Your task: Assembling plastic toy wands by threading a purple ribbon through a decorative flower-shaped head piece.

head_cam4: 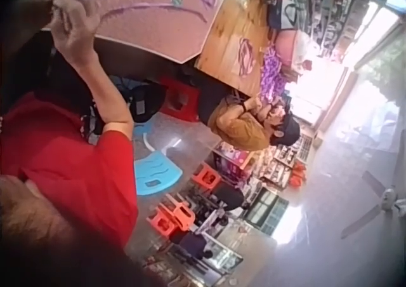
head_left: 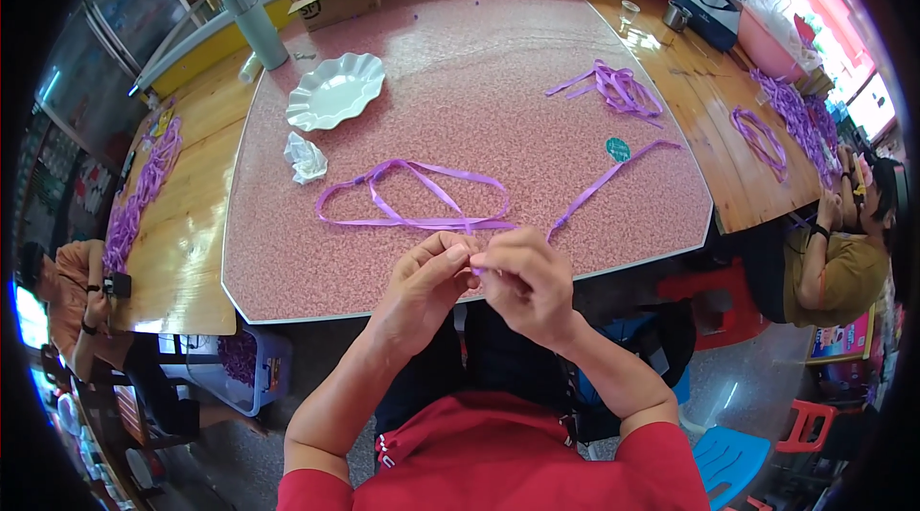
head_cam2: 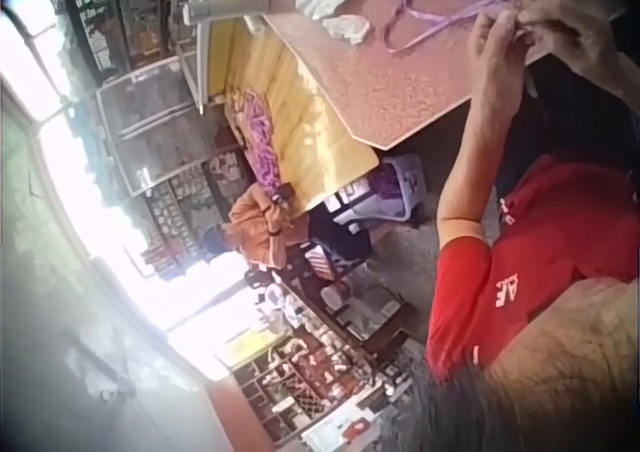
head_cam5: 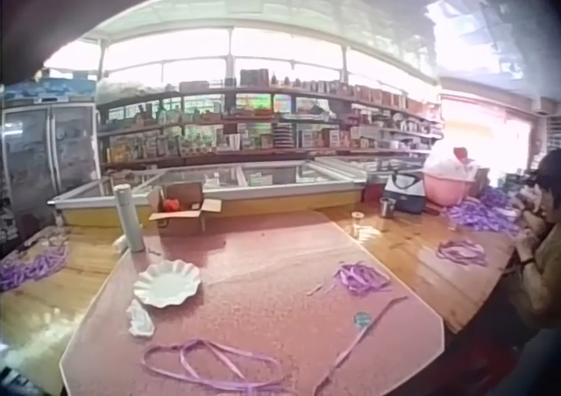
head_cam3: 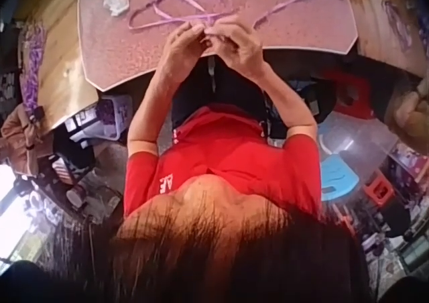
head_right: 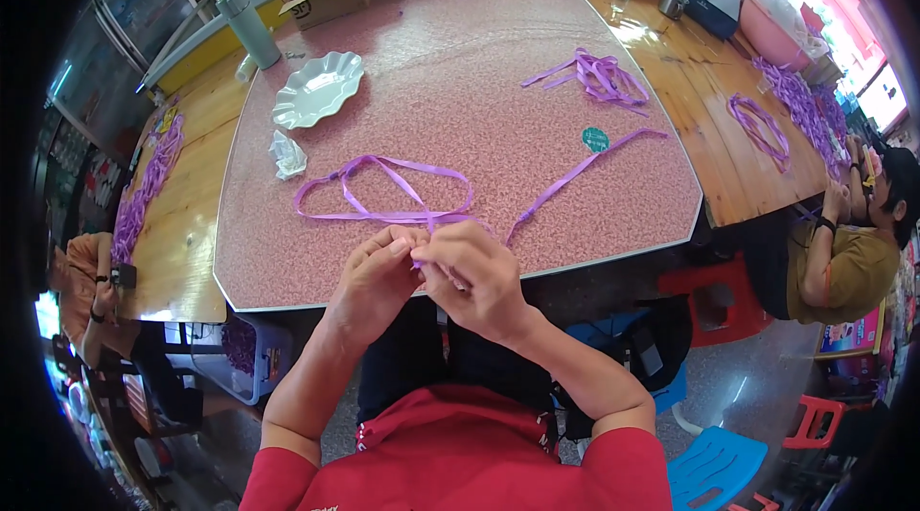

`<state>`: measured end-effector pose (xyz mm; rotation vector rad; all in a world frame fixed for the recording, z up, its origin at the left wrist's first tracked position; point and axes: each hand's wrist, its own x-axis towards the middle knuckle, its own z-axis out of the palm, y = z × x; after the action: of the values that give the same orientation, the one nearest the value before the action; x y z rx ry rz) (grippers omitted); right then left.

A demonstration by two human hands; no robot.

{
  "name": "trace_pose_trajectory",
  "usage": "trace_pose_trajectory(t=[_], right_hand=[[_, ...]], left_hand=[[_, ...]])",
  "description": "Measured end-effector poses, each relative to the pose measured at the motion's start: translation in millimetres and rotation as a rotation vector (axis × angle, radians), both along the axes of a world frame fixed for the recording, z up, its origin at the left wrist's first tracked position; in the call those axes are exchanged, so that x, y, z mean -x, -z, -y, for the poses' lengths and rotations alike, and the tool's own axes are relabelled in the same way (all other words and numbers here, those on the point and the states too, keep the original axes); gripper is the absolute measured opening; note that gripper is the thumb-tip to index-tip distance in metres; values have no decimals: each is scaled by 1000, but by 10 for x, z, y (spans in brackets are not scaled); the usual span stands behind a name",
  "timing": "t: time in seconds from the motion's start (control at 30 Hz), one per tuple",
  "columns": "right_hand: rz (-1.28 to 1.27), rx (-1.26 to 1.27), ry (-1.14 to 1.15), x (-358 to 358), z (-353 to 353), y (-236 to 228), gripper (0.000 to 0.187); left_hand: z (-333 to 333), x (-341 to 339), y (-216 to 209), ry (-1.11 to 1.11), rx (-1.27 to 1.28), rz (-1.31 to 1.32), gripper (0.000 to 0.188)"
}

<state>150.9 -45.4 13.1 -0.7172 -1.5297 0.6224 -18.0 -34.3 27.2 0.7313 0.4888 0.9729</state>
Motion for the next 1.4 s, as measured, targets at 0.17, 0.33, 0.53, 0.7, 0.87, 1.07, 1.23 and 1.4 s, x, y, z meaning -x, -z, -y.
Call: trace_pose_trajectory(t=[0.17, 0.33, 0.53, 0.7, 0.87, 1.07, 1.23, 1.4], right_hand=[[215, -120, 143, -18, 14, -37, 21], [233, -131, 170, 3, 12, -27, 22], [424, -212, 273, -8, -13, -52, 24], [500, -218, 306, 4, -28, -82, 26], [478, -200, 291, 26, -21, -107, 23], [457, -134, 329, 57, -38, -101, 22], [489, -141, 305, 65, -59, -104, 21], [413, -109, 215, 28, -118, -91, 17]], left_hand=[[32, 50, 69, -99, -95, -116, 12], [91, 19, 105, -267, -176, -284, 13], [85, -5, 108, -306, -169, -354, 14], [142, -58, 187, -447, -437, -521, 14], [80, -77, 225, -579, -713, -708, 12], [54, -52, 190, -561, -802, -879, 11], [50, -9, 135, -493, -832, -1028, 11], [11, 25, 175, -399, -669, -883, 12]])
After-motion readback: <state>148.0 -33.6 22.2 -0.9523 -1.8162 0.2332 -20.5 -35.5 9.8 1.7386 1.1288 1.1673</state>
